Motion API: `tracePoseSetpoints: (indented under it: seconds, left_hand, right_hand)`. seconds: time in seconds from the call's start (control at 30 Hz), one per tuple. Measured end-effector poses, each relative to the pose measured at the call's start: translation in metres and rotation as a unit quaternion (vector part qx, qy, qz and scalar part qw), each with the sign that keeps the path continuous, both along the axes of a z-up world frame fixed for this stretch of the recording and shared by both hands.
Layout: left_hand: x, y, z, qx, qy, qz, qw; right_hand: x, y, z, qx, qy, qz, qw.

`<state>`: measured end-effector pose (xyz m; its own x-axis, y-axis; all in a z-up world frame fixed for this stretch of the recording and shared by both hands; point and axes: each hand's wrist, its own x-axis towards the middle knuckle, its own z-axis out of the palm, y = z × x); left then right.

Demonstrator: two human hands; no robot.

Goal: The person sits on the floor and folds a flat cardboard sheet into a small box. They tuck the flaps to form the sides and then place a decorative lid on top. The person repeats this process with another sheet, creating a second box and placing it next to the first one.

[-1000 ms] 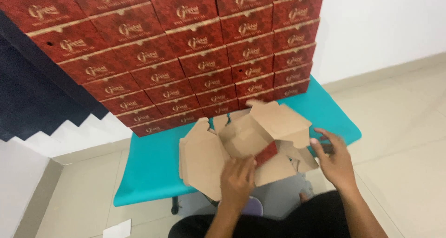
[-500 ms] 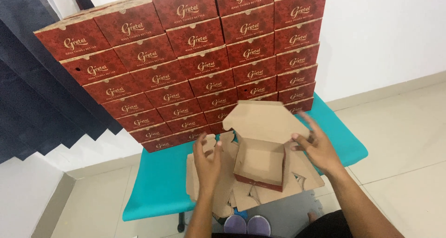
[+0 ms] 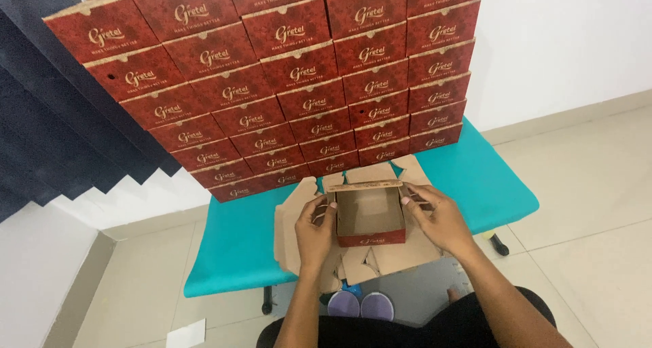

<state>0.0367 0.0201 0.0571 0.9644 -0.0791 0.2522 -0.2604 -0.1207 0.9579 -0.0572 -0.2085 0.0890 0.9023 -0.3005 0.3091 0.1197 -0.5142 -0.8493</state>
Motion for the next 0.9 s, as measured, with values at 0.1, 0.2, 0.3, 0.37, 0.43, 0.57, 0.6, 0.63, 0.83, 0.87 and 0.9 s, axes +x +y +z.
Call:
tracePoseSetpoints:
  seconds: [0.1, 0.2, 0.3, 0.37, 0.43, 0.57, 0.6, 0.63, 0.83, 0.87, 0.9]
  left_hand:
    - [-0.006, -0.003, -0.009, -0.028, 0.01, -0.006, 1.0]
    - [-0.005, -0.005, -0.009, -0.034, 0.029, -0.017, 0.999]
    - [-0.005, -0.004, -0.012, -0.025, 0.033, -0.025, 0.999]
    - [-0.01, -0.004, -0.012, -0.023, 0.037, -0.027, 0.999]
    - [-0.011, -0.002, -0.015, -0.02, 0.045, -0.029, 0.998]
    - [-0.015, 0.0, -0.013, -0.009, 0.058, -0.033, 0.998]
    - [-0.018, 0.0, -0.009, -0.011, 0.06, -0.04, 0.997]
    - [-0.016, 0.002, -0.013, -0.011, 0.062, -0.04, 0.997]
    - [-0.021, 0.011, -0.012, -0.013, 0.08, -0.104, 0.991]
    - [-0.023, 0.013, -0.009, -0.015, 0.091, -0.114, 0.989]
    - [-0.025, 0.014, -0.005, -0.016, 0.102, -0.124, 0.987]
  right_hand:
    - [-0.003, 0.007, -0.003, 0.037, 0.002, 0.007, 0.999]
    - [-0.006, 0.018, 0.011, 0.064, -0.005, -0.003, 0.998]
    - [-0.004, 0.017, 0.002, 0.068, 0.009, -0.009, 0.998]
    - [-0.006, 0.019, 0.002, 0.063, 0.017, -0.009, 0.998]
    - [-0.008, 0.02, 0.001, 0.058, 0.028, -0.01, 0.998]
    - [-0.013, 0.024, 0.003, 0.058, 0.041, -0.012, 0.997]
    - [-0.015, 0.026, 0.005, 0.046, 0.051, -0.013, 0.998]
    - [-0.015, 0.023, -0.002, 0.046, 0.053, -0.013, 0.997]
    - [-0.012, 0.005, -0.021, 0.076, 0.079, 0.018, 0.994]
    - [-0.014, 0.004, -0.016, 0.099, 0.076, 0.031, 0.992]
    - [-0.016, 0.004, -0.011, 0.123, 0.073, 0.043, 0.989]
